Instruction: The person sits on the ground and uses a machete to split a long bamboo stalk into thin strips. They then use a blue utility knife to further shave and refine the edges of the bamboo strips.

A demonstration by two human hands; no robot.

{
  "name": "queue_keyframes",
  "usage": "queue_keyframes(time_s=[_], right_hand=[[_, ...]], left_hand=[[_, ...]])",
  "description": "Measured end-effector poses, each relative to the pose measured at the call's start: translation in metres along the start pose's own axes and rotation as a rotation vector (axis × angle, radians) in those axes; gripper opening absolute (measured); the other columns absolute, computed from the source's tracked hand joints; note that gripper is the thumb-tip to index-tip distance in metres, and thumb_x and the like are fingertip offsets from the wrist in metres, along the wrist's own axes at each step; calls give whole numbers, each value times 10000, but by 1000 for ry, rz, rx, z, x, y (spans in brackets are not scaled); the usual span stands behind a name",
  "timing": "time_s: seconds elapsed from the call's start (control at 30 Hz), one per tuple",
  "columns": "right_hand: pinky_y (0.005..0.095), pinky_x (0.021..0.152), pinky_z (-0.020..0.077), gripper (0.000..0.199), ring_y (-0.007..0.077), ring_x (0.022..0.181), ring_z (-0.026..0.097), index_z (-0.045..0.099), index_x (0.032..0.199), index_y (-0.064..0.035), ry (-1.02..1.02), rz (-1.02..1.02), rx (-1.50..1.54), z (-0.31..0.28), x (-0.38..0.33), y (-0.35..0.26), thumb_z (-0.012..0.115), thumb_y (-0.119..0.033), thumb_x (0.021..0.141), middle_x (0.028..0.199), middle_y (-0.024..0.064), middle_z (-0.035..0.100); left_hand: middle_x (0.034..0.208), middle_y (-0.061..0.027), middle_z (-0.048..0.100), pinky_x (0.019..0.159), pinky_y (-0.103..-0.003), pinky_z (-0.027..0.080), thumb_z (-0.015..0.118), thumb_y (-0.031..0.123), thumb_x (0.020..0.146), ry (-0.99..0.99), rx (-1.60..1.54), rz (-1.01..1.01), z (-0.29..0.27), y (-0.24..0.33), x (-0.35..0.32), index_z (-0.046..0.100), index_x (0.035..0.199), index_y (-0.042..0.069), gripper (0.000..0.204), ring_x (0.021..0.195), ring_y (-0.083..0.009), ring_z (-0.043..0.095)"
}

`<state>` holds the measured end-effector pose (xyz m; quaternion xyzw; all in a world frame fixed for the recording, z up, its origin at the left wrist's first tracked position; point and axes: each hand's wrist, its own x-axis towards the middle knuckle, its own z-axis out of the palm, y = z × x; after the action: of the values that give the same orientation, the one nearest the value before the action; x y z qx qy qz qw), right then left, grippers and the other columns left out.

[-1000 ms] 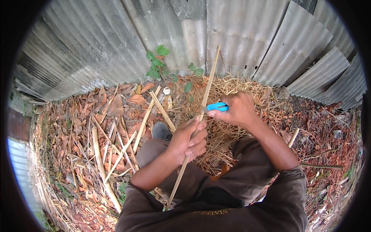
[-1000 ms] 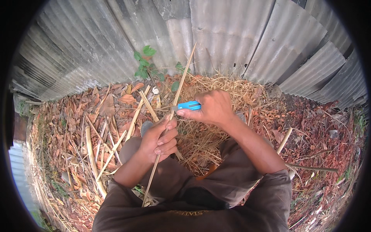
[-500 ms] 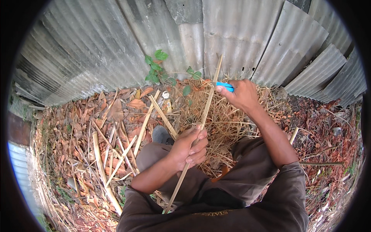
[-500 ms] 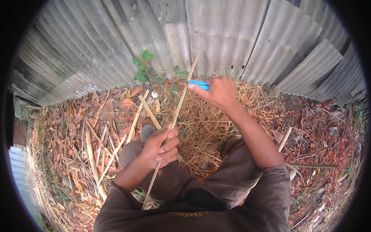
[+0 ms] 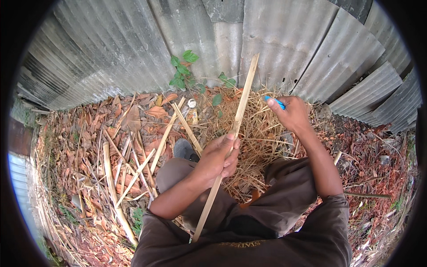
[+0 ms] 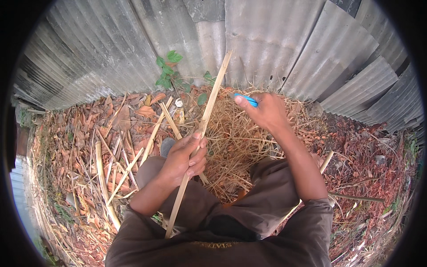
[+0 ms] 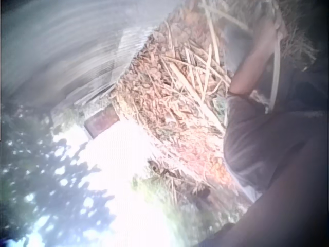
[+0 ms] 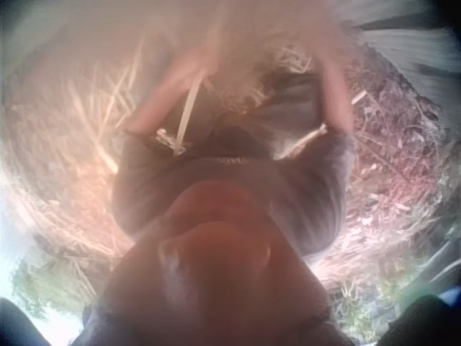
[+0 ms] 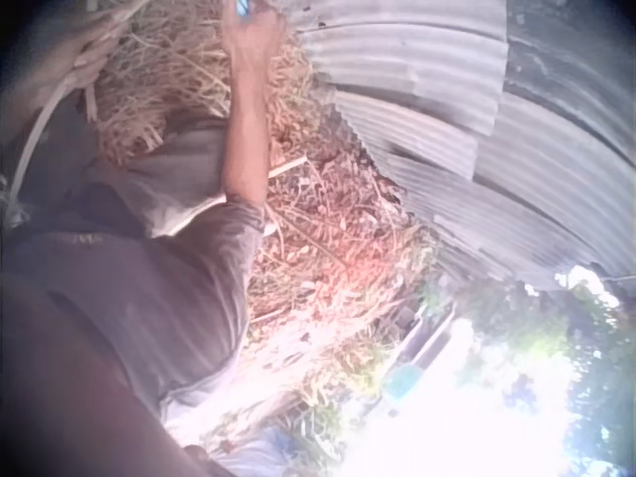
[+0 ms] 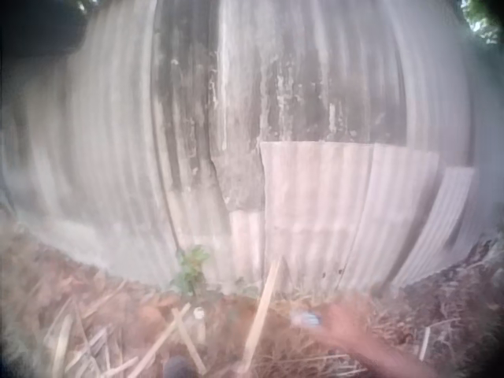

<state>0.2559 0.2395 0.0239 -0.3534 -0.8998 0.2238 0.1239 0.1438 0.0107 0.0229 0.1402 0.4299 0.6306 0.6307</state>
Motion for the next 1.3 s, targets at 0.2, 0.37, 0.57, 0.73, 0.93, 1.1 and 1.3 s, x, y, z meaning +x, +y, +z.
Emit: queue_keyframes(time_s=[0.2,0.37,0.57,0.73,0.93,1.1,1.3], right_hand=[[405,449,445,696,286,420,558,653,571,-75,6,-365,-36,27,-24,-30,593,-757,691,427,84,506],[404,457,457,714,279,436,576,648,561,-80,110,-381,-84,32,-9,-22,584,-783,669,430,84,514],[422,473,468,791,304,446,585,671,590,-67,215,-137,-166,13,33,2,483,-828,704,447,115,537],[420,465,462,771,294,434,576,681,607,-66,113,-291,-152,29,-4,-20,496,-806,722,440,102,529],[424,485,465,764,301,458,579,682,624,-61,212,-179,-206,11,35,5,505,-798,718,449,120,529],[421,484,462,735,294,487,593,687,642,-72,347,-252,-292,15,56,35,521,-785,710,471,114,548],[408,491,469,690,291,493,596,695,672,-82,409,-273,-268,16,68,47,550,-756,711,493,104,569]], left_hand=[[525,40,324,362,-224,259,331,367,1027,39,23,29,3,4,-1,415,909,93,310,337,-71,289],[516,44,313,358,-218,253,334,375,1025,11,-48,0,-2,2,0,398,891,102,311,330,-70,281],[516,36,310,352,-222,254,317,354,1032,-33,17,-31,5,-3,-5,394,888,109,294,328,-78,274],[519,31,308,349,-225,255,306,351,1034,9,92,10,1,-3,-7,395,888,108,297,331,-80,275],[529,23,314,357,-225,265,294,359,1035,-8,164,-12,4,-10,-13,394,887,107,309,341,-79,281],[535,23,318,363,-227,271,293,353,1036,-25,215,-7,6,-14,-6,395,881,109,307,346,-77,281],[533,32,316,370,-226,272,303,351,1036,-18,201,3,11,-14,5,396,876,109,304,346,-76,276]])
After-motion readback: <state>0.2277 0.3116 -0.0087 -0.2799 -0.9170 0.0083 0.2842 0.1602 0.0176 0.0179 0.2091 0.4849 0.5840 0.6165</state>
